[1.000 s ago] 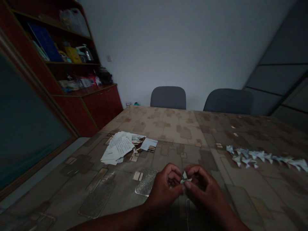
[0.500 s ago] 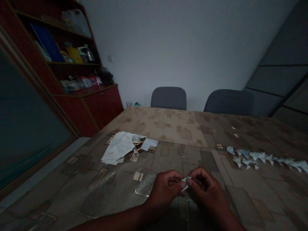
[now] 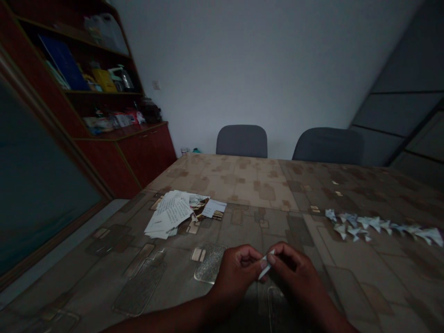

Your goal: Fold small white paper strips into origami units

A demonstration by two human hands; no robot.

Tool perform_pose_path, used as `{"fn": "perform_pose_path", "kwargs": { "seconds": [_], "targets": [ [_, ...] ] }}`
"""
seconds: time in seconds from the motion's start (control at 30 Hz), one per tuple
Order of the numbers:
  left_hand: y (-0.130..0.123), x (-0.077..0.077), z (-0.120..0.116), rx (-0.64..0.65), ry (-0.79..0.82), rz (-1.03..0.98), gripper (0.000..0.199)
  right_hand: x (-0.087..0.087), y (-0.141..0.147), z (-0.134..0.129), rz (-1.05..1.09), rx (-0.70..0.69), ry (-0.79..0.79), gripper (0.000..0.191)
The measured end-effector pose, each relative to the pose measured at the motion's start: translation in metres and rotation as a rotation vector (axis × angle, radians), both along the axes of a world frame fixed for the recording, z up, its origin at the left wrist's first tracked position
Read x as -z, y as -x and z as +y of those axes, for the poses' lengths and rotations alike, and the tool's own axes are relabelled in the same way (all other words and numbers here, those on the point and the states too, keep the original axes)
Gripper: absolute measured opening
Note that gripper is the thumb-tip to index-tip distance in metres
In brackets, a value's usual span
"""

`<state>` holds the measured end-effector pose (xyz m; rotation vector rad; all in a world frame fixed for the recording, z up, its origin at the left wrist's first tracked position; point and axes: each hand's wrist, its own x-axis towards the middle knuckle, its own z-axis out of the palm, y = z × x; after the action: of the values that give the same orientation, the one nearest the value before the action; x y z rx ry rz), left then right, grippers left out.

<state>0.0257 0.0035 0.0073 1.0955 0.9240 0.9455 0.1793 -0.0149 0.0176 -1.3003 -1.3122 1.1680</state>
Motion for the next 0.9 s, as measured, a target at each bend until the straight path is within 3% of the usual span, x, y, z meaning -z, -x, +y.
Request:
{"fn": "perform_pose_path", "kwargs": {
  "seconds": [0.27,0.5,0.7,0.9],
  "targets": [
    [0.002,-0.008,0.003,-0.009,-0.005,0.013,0.033,0.0,0.002,-0.002,0.06,-0.019,-0.023,0.027],
    [0.003,-0.004,0.004,0.062,-0.002,-0.041,0.036,0.004,0.002,-0.002,0.082,-0.026,-0.046,0.03],
    [0.001,-0.004,0.005,0.073,0.016,0.014,0.034,0.004,0.001,-0.001,0.009,0.08,-0.082,0.032],
    [0.009,-0.012,0.013,0.026,-0.033,0.099,0.021,-0.001,-0.002,-0.001,-0.137,0.048,-0.044,0.03]
  ]
}}
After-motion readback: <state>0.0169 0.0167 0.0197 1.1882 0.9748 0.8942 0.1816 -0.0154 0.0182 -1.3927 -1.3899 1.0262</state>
